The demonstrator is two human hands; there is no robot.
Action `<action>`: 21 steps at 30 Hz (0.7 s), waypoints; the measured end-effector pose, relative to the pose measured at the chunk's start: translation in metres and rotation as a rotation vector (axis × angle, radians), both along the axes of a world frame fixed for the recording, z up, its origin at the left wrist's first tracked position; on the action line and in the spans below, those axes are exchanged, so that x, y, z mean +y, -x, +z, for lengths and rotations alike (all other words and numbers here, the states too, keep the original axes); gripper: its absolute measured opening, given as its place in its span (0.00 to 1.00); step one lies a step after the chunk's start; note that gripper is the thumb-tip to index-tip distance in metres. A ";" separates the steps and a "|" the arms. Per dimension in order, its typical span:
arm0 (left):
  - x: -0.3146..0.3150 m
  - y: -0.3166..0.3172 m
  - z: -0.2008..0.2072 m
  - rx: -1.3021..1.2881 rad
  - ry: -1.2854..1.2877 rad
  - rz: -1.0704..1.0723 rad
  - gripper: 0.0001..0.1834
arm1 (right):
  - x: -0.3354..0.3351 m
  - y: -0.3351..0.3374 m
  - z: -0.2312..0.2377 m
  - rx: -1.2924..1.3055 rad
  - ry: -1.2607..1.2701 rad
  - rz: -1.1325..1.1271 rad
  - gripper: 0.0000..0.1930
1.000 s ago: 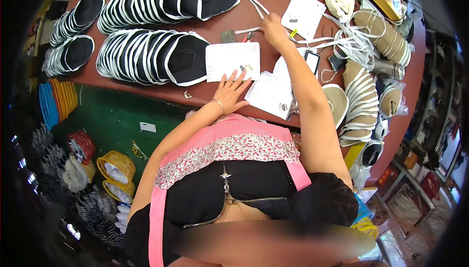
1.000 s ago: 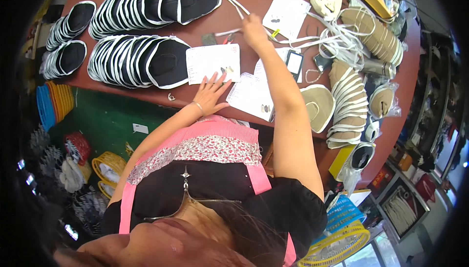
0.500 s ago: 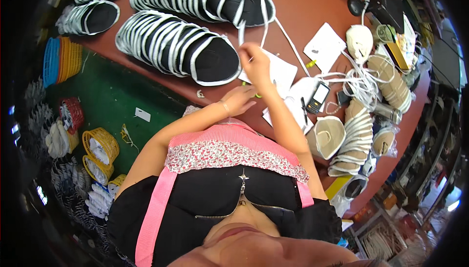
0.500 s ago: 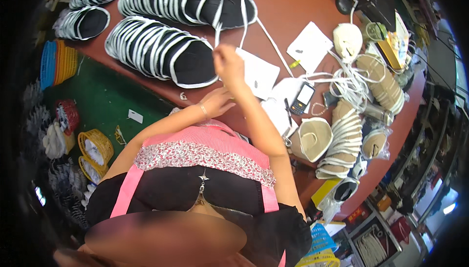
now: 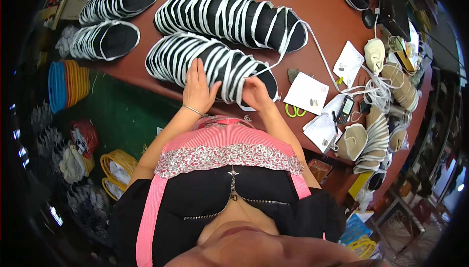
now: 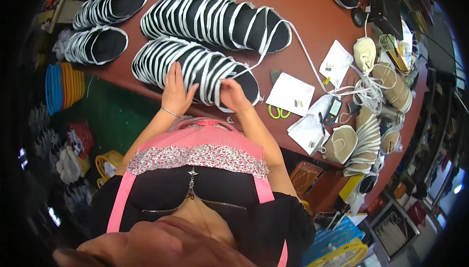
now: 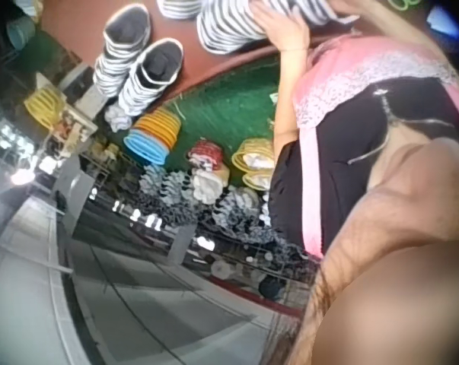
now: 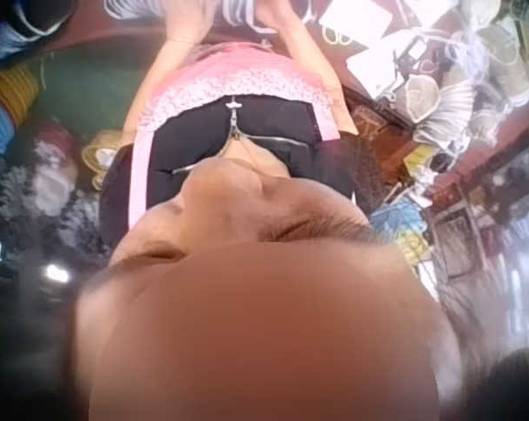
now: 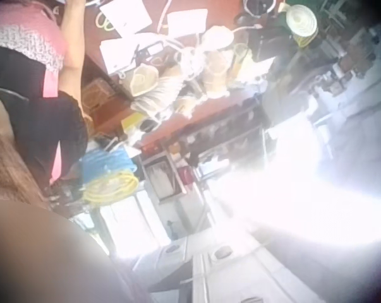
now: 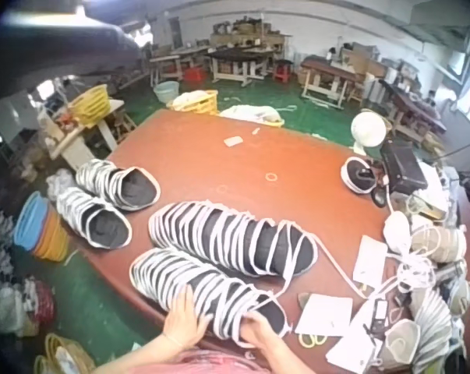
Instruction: The recorder bundles stacks of shoe components using rubber bands and ties them together with white ribbon/cord.
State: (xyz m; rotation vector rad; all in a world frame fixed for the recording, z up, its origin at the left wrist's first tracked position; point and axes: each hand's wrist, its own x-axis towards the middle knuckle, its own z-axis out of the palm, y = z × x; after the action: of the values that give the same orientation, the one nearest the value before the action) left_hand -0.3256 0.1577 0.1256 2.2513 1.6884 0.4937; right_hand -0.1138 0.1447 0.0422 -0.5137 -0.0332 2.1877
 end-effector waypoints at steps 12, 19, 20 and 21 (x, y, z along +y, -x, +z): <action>0.064 0.041 -0.014 -0.243 0.517 0.254 0.38 | -0.020 0.013 0.017 -0.196 0.163 -0.072 0.24; 0.060 0.034 0.015 -0.290 0.791 0.136 0.24 | -0.055 -0.020 0.027 -0.014 0.131 -0.106 0.26; 0.054 0.028 0.019 -0.347 0.727 0.095 0.23 | -0.057 -0.022 0.034 0.009 0.142 -0.137 0.28; 0.050 0.020 0.024 -0.405 0.663 0.050 0.23 | -0.061 -0.026 0.029 0.105 0.138 -0.161 0.29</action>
State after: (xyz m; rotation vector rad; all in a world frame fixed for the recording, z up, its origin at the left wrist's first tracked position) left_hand -0.3456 0.2081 0.1495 1.5216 1.4246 0.3076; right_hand -0.0876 0.0842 0.0715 -0.4611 0.2100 2.0643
